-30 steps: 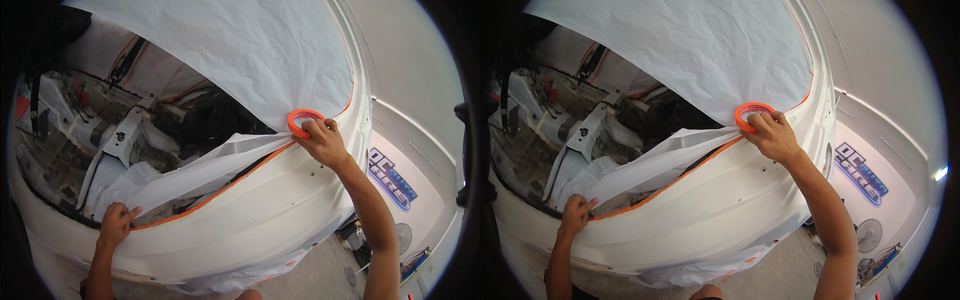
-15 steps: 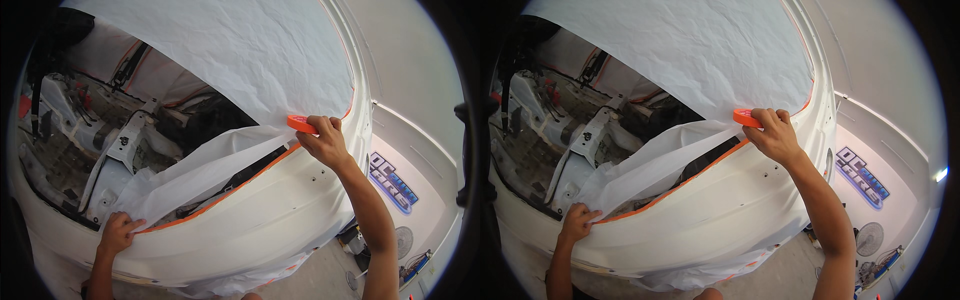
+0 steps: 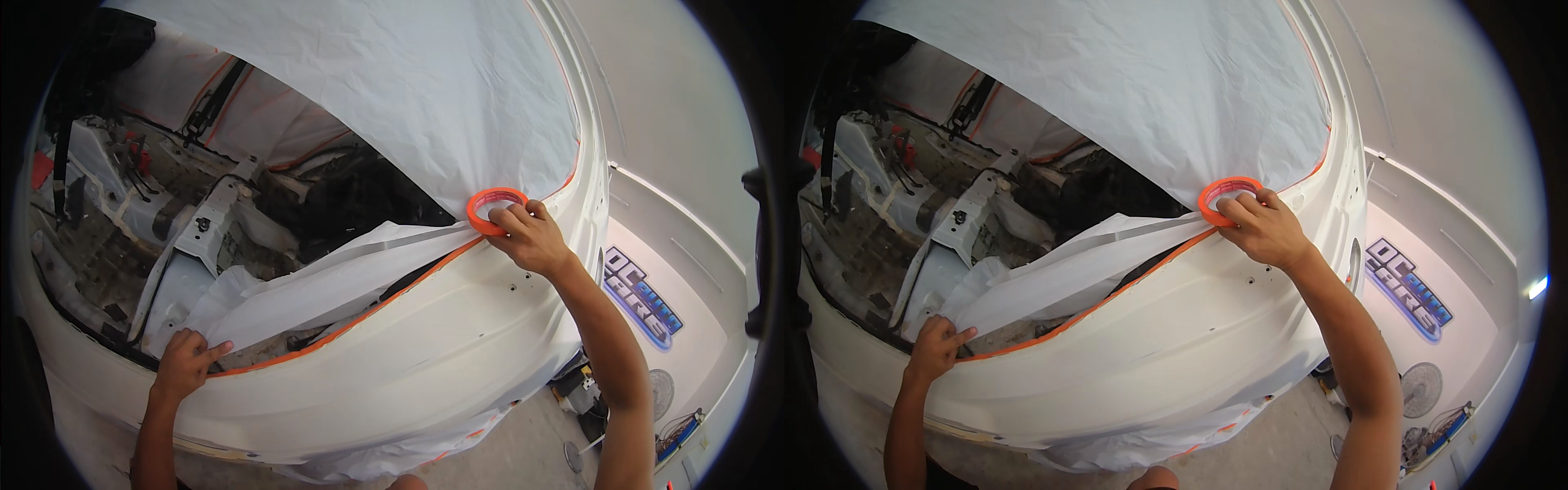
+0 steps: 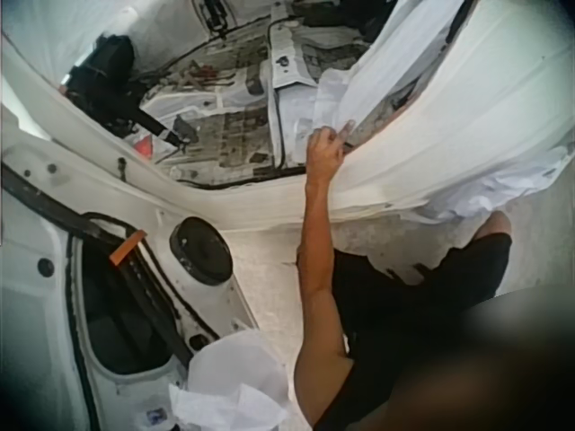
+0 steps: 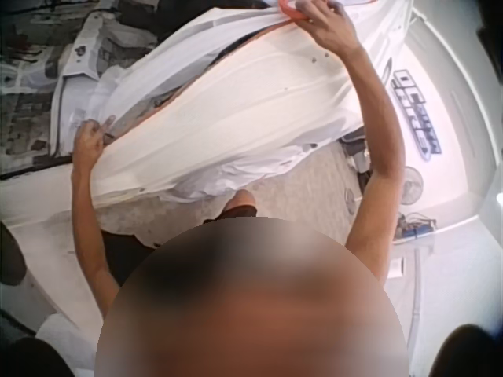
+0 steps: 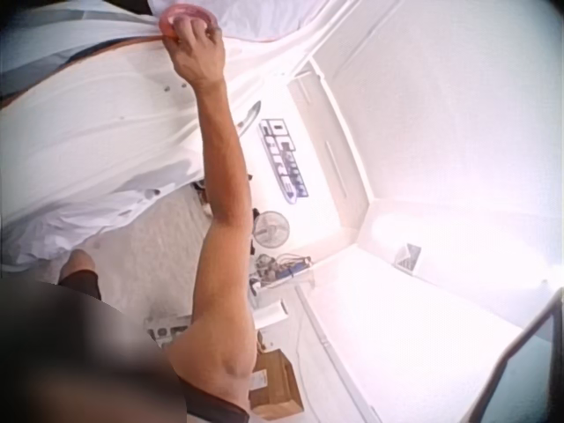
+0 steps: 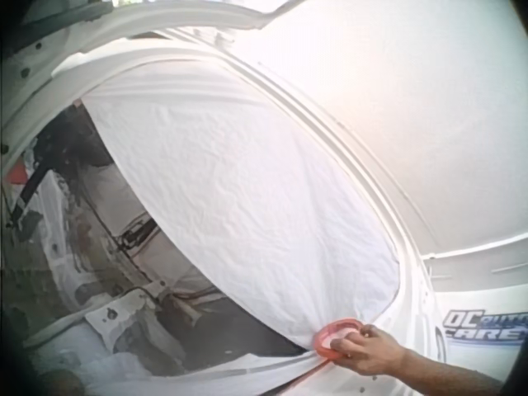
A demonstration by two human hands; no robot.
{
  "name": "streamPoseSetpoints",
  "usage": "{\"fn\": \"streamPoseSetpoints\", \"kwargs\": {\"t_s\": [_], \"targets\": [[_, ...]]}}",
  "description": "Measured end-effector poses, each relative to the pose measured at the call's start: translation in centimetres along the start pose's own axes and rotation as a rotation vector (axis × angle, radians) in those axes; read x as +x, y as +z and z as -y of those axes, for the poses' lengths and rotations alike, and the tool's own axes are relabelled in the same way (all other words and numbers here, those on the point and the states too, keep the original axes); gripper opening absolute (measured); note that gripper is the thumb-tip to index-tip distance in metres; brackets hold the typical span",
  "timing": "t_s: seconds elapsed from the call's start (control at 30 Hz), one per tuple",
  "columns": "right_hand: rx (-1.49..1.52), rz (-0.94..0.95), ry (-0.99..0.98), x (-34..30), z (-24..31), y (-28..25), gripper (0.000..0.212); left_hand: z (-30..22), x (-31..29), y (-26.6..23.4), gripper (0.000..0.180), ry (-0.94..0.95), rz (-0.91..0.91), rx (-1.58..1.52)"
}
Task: The person applies masking tape and paper to the edges of a white car door and its window opening. They unroll and tear off pieces of masking paper, then press orange tape along the door frame and window perimeter to secure the paper in place.
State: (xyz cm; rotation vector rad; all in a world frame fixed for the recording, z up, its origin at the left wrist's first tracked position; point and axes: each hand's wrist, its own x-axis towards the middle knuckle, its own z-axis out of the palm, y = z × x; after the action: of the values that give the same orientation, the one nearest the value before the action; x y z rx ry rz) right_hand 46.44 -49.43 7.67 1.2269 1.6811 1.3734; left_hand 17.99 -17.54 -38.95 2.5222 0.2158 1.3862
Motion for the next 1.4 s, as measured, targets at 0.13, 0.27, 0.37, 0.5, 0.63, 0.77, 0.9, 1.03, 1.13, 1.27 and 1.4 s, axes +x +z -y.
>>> {"fn": "streamPoseSetpoints", "kwargs": {"t_s": [0.13,0.27,0.37,0.5,0.63,0.77,0.9,1.03,1.13,1.27,1.4], "targets": [[0.005,0.018,-0.016,0.3,0.1,-0.1,0.013,-0.4,0.0,0.4,0.063,0.014,0.037,-0.023],[-0.031,0.05,-0.056,0.6,0.1,-0.4,0.014,-0.7,0.2,1.0,0.062,-0.025,0.058,-0.027],[-0.033,0.094,-0.058,1.0,0.1,-0.5,0.015,-0.8,0.5,1.2,0.062,-0.029,0.059,-0.044],[-0.036,0.142,-0.083,1.7,0.0,-0.7,0.018,-0.8,0.5,1.3,0.065,-0.019,0.054,-0.059],[-0.058,0.173,-0.121,2.0,0.0,-1.2,0.019,-0.7,0.4,1.4,0.065,-0.038,0.084,-0.072],[-0.101,0.226,-0.158,2.2,0.1,-1.5,0.017,-0.6,0.2,1.4,0.065,-0.068,0.11,-0.085],[-0.113,0.235,-0.153,2.7,0.3,-1.3,0.012,-0.5,0.3,1.4,0.068,-0.074,0.105,-0.084],[-0.132,0.259,-0.159,3.3,0.5,-1.1,0.008,-0.7,0.2,1.2,0.07,-0.065,0.114,-0.15],[-0.155,0.319,-0.2,3.9,0.4,-1.3,0.007,-0.8,0.1,1.1,0.069,-0.07,0.114,-0.161],[-0.211,0.423,-0.253,4.6,0.4,-1.8,0.009,-0.9,0.2,1.0,0.068,-0.067,0.119,-0.163],[-0.21,0.465,-0.248,5.1,0.6,-2.2,0.011,-0.8,0.4,0.8,0.068,-0.068,0.168,-0.169]]}}
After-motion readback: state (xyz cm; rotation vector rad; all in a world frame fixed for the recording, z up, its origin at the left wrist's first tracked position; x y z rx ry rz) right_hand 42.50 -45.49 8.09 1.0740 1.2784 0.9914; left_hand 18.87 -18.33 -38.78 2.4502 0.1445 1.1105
